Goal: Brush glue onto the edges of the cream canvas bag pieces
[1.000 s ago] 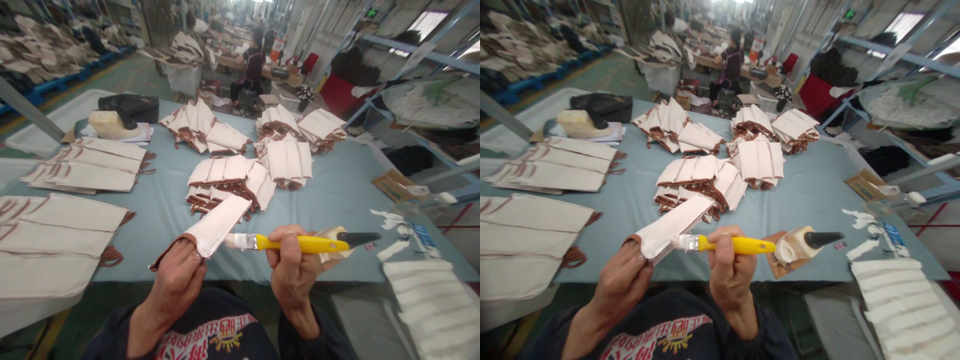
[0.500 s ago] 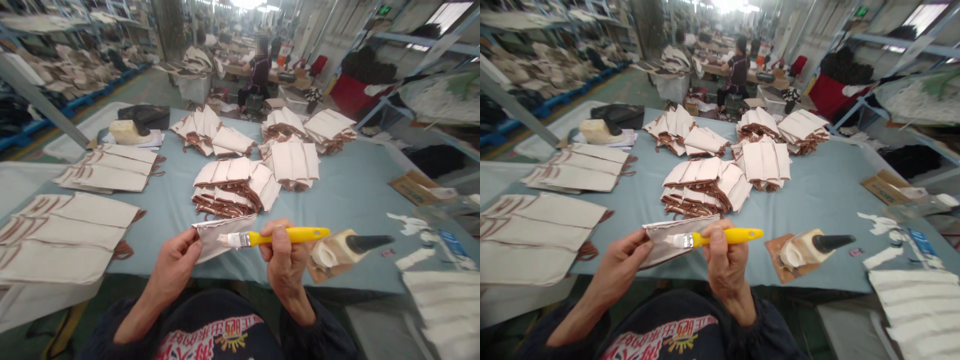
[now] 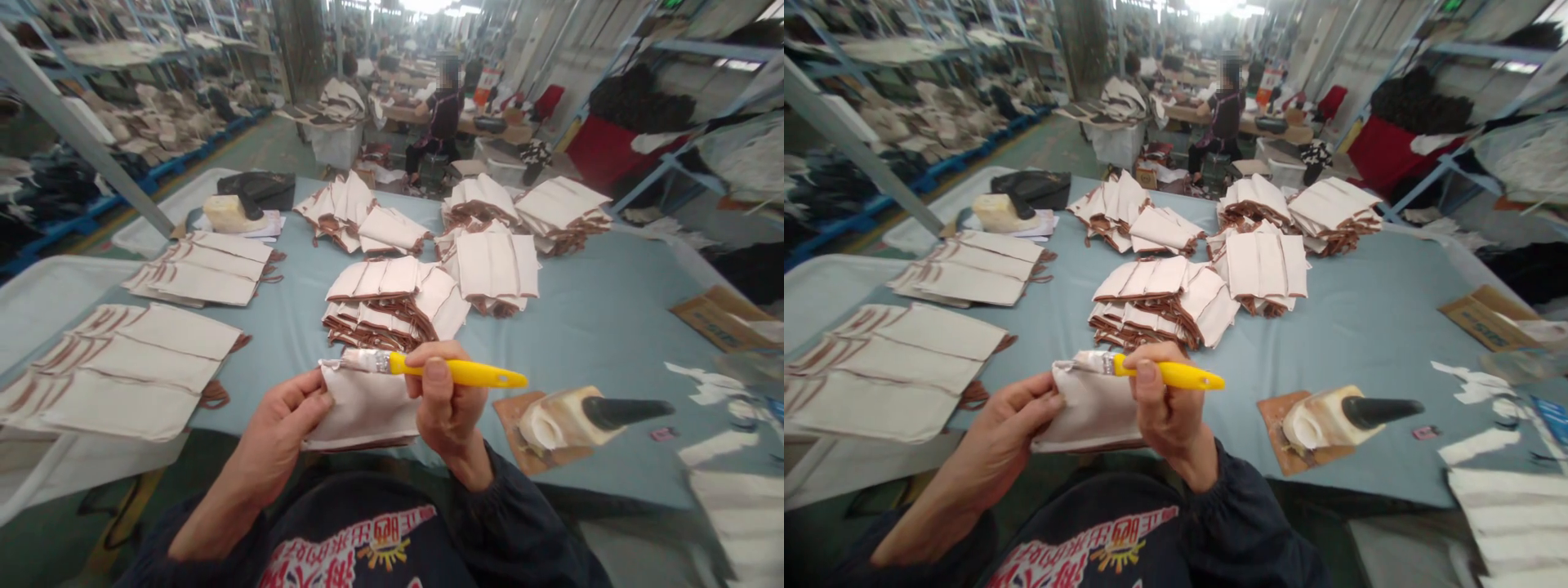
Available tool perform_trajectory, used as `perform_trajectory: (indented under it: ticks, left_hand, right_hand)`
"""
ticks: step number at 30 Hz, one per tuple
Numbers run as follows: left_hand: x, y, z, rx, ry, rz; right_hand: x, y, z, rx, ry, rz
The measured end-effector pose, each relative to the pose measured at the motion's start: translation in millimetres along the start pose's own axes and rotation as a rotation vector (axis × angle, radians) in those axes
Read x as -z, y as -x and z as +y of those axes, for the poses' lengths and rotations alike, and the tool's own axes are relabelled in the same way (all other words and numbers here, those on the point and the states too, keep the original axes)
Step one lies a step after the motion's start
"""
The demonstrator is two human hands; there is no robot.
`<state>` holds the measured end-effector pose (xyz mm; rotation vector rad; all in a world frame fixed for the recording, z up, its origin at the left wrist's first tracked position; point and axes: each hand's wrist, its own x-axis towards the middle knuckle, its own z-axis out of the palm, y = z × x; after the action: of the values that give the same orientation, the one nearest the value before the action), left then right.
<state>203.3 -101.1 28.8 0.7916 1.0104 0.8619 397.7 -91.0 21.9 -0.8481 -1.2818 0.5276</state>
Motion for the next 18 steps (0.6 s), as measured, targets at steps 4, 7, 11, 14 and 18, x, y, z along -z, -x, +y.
perform_trajectory:
  ticks: [4, 7, 11, 14, 18]
  left_hand:
    - [-2.9, 1.7, 1.0, 0.009, 0.057, 0.026]
    - [-5.0, 0.7, 3.7, 0.017, 0.084, 0.039]
    - [-4.8, -0.9, 4.1, 0.026, 0.101, 0.049]
    - [-6.0, 1.1, 2.8, 0.007, 0.104, 0.041]
    - [-0.5, 2.2, 1.6, -0.050, 0.077, 0.029]
  right_hand:
    - [5.8, 6.7, -2.1, 0.078, 0.068, -0.071]
    - [6.0, 6.9, 7.1, 0.119, 0.122, -0.138]
    - [4.1, 7.3, 12.1, 0.089, 0.139, -0.107]
    - [-1.1, 7.4, 8.0, 0.073, 0.163, -0.150]
    - [0.2, -2.9, 4.7, 0.043, 0.106, -0.101]
